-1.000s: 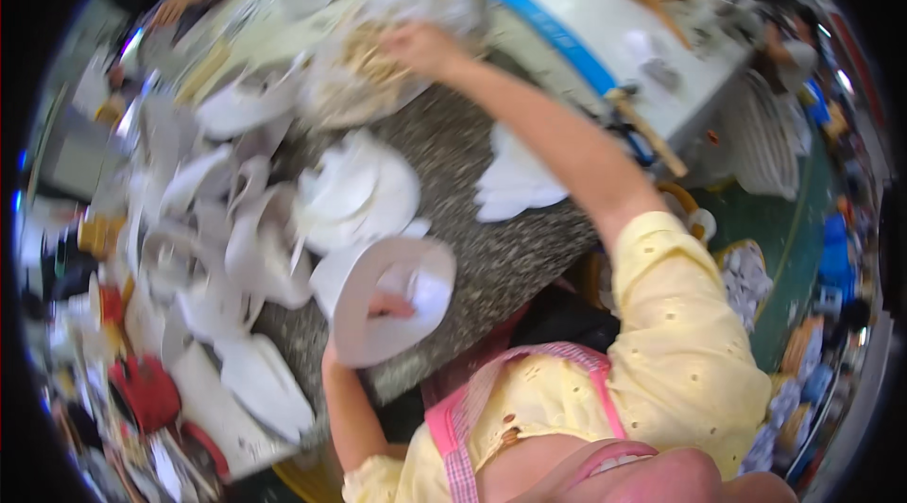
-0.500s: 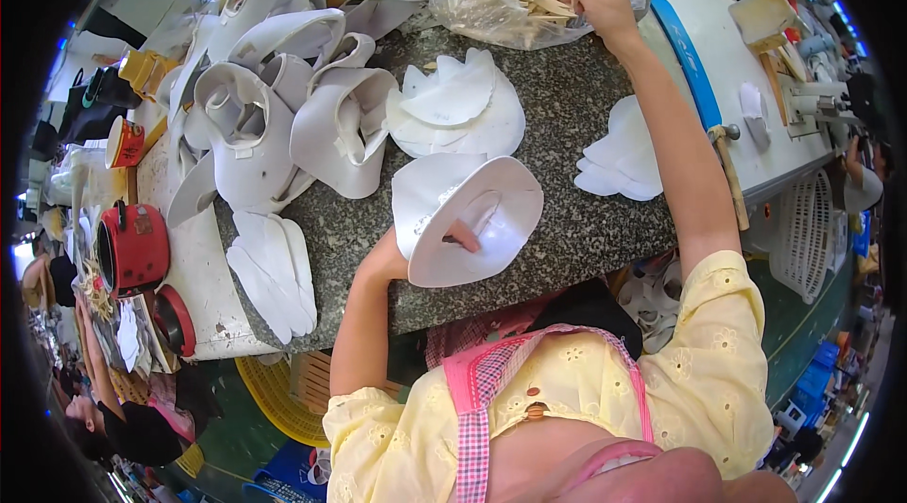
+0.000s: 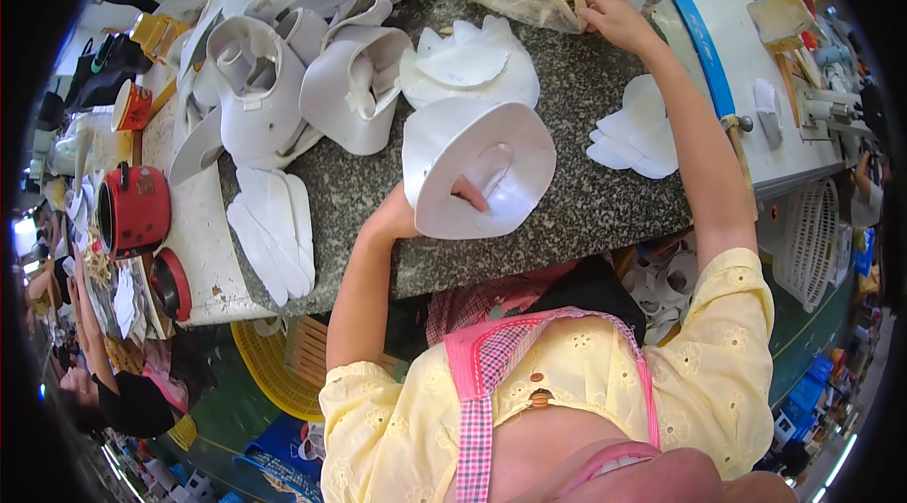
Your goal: The person retrieves heated lining pieces from a heating pot, inserts them into shoe uppers, and uses a wooden stick to press the lining inside before shaping and smoothing the shoe uppers by hand.
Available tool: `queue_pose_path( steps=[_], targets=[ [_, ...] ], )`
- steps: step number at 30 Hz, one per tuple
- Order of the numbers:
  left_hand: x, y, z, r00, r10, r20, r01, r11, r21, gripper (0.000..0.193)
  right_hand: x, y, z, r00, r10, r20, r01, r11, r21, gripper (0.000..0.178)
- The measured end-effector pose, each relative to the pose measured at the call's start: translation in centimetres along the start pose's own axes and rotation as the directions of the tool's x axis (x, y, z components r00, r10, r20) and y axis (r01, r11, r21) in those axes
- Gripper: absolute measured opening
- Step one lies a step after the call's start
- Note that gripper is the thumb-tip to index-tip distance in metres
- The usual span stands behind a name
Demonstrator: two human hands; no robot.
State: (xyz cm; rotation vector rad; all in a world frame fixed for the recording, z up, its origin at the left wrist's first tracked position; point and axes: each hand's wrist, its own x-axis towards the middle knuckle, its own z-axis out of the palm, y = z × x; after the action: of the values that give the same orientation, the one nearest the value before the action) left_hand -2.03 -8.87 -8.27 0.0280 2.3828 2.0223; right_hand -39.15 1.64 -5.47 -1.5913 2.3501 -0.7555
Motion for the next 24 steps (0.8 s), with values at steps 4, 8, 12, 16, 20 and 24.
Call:
queue_pose_path(
  steps=[4,8,12,16,20,24],
  targets=[
    [0.0,0.4,0.1,0.999,-0.019,-0.034,0.02,0.999,0.026,0.022,-0.8,-1.4,-0.9,0.999,0.038,0.015,-0.036,0.995,-0.09,0.016],
    [0.1,0.5,0.2,0.998,0.035,-0.043,-0.03,0.995,0.099,0.017,-1.2,-2.9,-0.4,0.909,-0.269,-0.318,0.054,0.833,-0.55,0.012],
    [-0.3,-0.8,0.1,0.997,0.04,-0.068,-0.031,0.991,0.131,0.013,0.3,-3.0,2.7,0.92,-0.372,0.122,0.377,0.757,-0.534,0.015],
    [-0.5,-0.1,0.3,0.998,0.047,-0.051,-0.041,0.993,0.112,0.013,0.3,-4.4,1.6,0.975,-0.194,0.104,0.218,0.913,-0.346,0.012],
    [0.1,0.3,0.3,0.997,0.072,-0.032,-0.067,0.988,0.137,0.016,-0.1,-4.3,-0.2,0.977,0.055,0.206,-0.062,0.998,0.027,0.017],
    [0.6,1.3,0.5,0.994,0.108,-0.005,-0.106,0.981,0.162,0.017,-1.9,-3.9,-2.2,0.988,-0.116,0.103,0.107,0.99,0.092,0.02]
  ],
)
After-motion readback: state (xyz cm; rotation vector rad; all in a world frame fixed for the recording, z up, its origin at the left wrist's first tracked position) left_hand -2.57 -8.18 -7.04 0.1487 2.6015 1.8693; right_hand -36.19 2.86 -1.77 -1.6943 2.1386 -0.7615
